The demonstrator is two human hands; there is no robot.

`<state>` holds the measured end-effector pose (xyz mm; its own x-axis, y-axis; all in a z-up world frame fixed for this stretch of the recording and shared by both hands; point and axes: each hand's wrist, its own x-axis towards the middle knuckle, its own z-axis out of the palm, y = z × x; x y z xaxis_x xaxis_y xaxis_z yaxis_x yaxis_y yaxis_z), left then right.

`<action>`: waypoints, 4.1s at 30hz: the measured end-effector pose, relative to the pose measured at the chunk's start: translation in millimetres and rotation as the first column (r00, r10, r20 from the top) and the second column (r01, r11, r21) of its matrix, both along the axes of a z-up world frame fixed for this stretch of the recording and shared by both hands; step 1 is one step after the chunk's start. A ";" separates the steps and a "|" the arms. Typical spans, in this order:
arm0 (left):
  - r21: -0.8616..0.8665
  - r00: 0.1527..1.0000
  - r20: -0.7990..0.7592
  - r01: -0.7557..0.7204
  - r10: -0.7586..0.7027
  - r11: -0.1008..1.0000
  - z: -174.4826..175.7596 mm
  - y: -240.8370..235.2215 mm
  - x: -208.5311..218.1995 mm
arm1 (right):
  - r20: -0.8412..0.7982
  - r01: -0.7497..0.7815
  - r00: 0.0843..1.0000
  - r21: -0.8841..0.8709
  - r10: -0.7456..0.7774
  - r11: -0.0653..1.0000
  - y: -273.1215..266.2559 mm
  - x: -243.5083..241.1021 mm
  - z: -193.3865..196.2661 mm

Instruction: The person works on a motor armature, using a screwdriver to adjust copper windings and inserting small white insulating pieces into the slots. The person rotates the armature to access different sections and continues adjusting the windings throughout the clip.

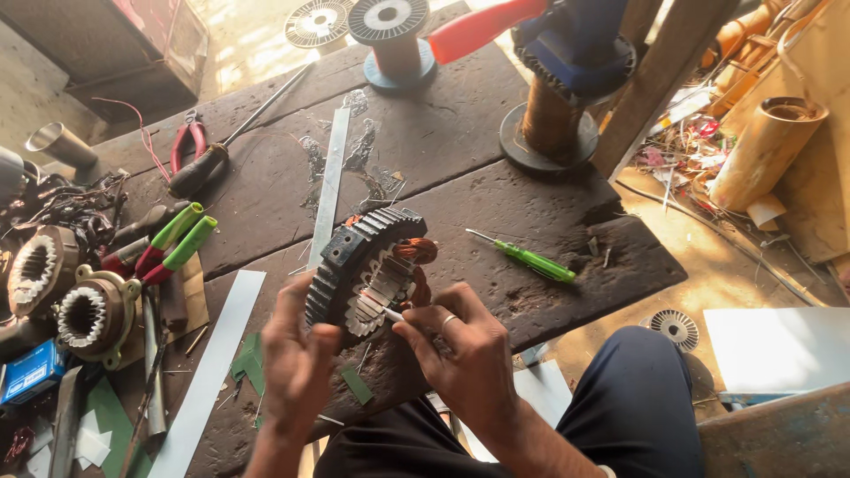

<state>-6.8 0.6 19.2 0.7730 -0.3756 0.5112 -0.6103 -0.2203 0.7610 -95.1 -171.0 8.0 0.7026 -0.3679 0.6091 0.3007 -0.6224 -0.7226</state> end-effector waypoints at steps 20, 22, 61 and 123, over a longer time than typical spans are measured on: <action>0.008 0.945 -0.239 -0.228 0.223 0.974 37.6 -42.2 -2.9 | 0.044 0.014 0.999 -0.135 -0.008 0.991 -0.8 10.0 -5.9; 0.042 0.943 -0.233 -0.235 0.238 0.971 37.9 -41.4 -2.1 | 0.035 0.027 0.999 -0.136 -0.023 0.990 0.5 11.8 -5.8; 0.069 0.973 -0.164 -0.155 0.165 0.985 35.6 -31.3 10.0 | 0.047 -0.370 0.859 -0.630 0.509 0.683 -63.8 35.1 -0.7; 0.047 0.976 -0.172 -0.127 0.133 0.991 32.1 -29.4 15.2 | -0.029 -0.391 0.864 -0.670 0.503 0.632 -65.8 38.4 -3.8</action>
